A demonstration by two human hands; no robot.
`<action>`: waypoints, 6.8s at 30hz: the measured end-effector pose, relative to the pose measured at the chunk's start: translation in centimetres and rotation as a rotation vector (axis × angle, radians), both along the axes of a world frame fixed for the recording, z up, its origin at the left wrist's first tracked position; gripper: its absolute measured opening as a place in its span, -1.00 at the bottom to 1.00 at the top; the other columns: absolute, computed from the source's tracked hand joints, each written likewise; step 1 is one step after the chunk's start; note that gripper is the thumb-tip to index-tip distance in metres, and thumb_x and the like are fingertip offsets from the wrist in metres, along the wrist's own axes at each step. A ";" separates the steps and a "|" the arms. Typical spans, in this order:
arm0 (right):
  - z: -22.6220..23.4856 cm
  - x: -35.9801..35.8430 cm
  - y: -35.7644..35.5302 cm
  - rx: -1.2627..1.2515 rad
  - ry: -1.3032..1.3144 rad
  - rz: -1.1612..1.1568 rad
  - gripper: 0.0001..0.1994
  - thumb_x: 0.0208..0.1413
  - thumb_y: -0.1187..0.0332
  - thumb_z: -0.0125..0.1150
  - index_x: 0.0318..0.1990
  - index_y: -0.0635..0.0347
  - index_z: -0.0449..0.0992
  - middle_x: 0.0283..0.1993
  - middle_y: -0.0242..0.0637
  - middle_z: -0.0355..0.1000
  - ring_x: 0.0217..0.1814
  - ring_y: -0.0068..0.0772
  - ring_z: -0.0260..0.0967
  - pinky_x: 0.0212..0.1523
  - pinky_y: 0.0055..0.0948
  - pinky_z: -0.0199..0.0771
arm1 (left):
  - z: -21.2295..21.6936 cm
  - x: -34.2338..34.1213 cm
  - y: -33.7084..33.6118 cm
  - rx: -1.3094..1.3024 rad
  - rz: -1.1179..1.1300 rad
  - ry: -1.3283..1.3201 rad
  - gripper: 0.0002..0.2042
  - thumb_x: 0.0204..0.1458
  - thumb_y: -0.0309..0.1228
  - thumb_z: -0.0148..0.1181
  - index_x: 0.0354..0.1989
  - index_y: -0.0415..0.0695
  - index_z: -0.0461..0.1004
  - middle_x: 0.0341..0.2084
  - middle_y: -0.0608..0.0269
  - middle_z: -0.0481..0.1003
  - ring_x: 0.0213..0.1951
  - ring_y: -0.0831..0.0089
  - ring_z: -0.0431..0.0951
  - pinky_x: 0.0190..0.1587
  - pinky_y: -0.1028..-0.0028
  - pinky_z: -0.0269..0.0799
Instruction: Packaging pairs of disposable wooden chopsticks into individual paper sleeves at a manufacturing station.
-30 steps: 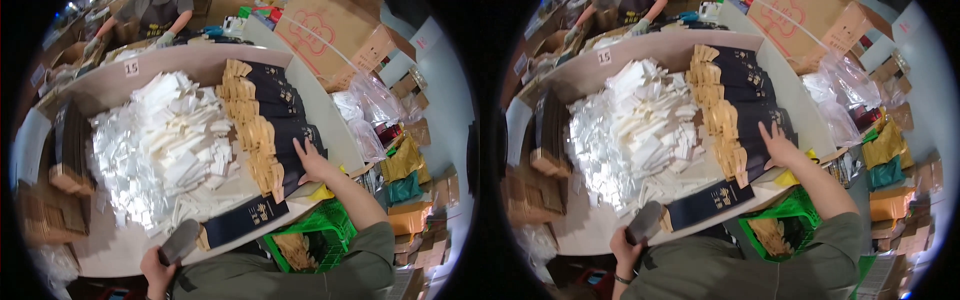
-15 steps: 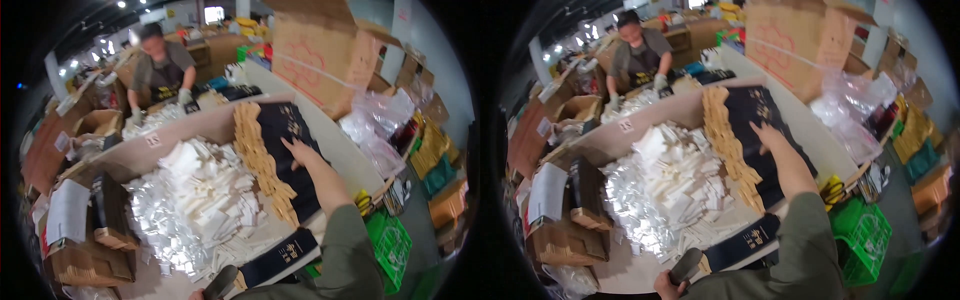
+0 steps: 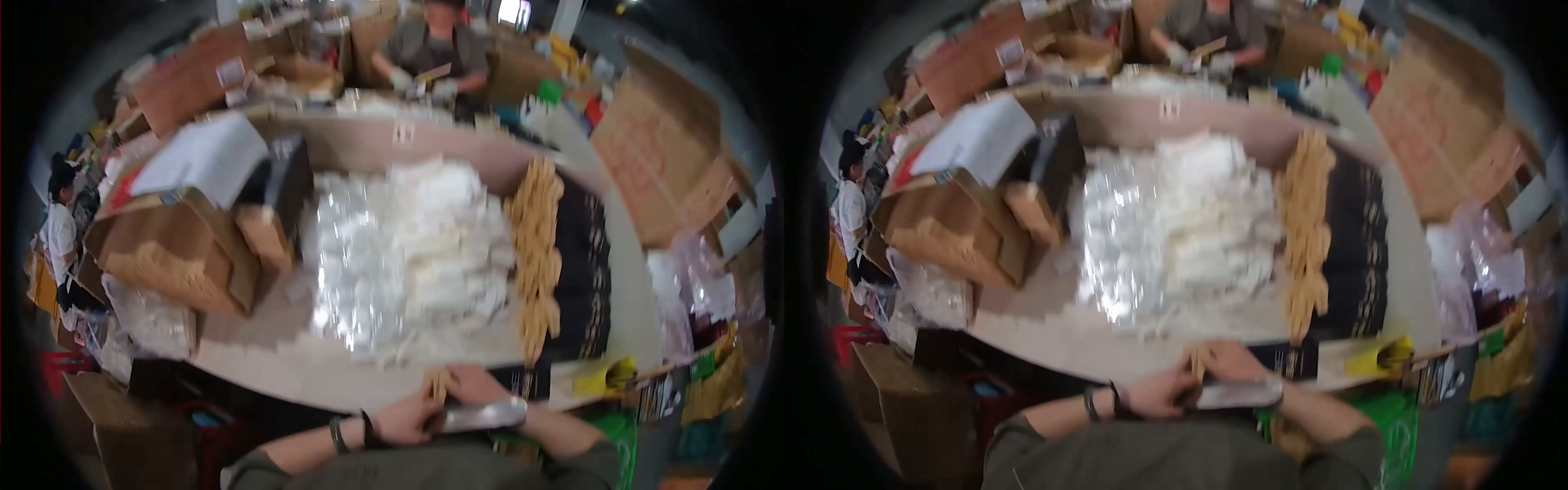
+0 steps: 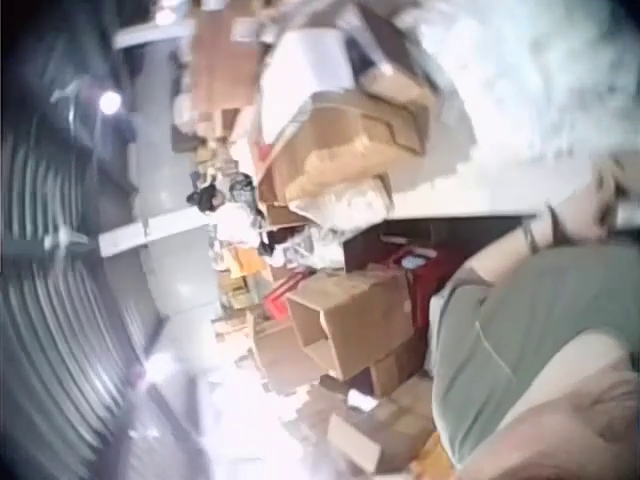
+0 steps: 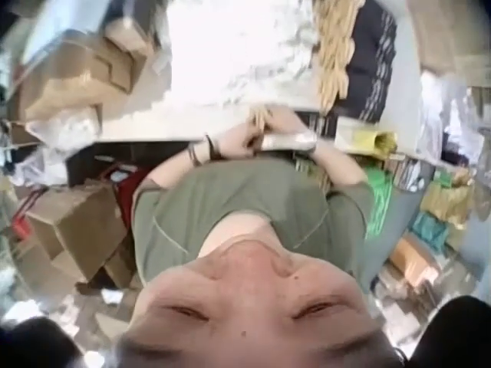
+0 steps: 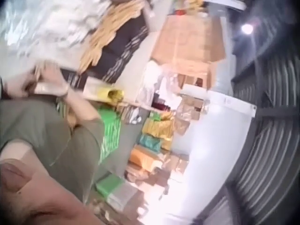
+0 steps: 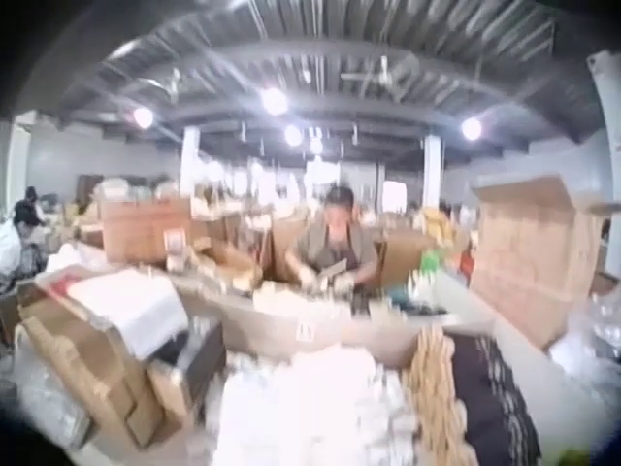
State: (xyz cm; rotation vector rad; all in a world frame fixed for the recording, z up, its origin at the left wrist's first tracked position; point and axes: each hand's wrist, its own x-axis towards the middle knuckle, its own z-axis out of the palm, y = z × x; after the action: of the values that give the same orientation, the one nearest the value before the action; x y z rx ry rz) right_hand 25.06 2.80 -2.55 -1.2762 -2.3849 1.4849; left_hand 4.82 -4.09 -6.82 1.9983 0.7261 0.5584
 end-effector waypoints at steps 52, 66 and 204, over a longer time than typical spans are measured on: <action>0.1 2.5 7.0 0.822 -0.107 -0.139 -0.90 0.01 0.48 0.25 -0.30 0.25 0.50 -0.17 -0.06 0.48 -0.10 -0.03 0.42 -0.14 -0.14 0.42 | 0.3 -13.5 -0.7 0.031 1.046 0.113 -0.84 0.15 -0.38 0.15 -0.33 -0.23 0.41 -0.48 -0.03 0.44 -0.41 -0.02 0.45 -0.34 0.20 0.35; 1.4 -8.7 4.2 0.336 0.365 -0.087 -0.91 0.09 0.42 0.22 -0.35 0.27 0.54 -0.34 -0.23 0.45 -0.29 -0.36 0.41 -0.24 -0.40 0.41 | 4.0 -9.6 -3.4 0.125 0.747 0.739 -0.56 -0.18 0.03 0.43 -0.52 -0.15 0.51 -0.51 0.12 0.43 -0.40 0.08 0.48 -0.30 0.18 0.41; -2.5 -8.3 -1.3 0.276 0.021 -0.100 -0.79 -0.01 0.23 0.19 -0.48 0.21 0.51 -0.53 -0.05 0.47 -0.42 0.09 0.47 -0.33 -0.07 0.47 | 3.8 -9.6 1.0 0.060 0.398 0.559 -0.36 -0.24 -0.26 0.49 0.09 -0.09 0.41 -0.29 0.10 0.50 -0.24 0.06 0.55 -0.18 0.24 0.48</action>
State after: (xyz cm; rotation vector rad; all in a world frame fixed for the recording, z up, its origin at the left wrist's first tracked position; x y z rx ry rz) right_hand 16.73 1.47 -5.04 -1.2834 -2.3705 1.0906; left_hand -4.78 -3.06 -3.04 2.0933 1.4826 0.2369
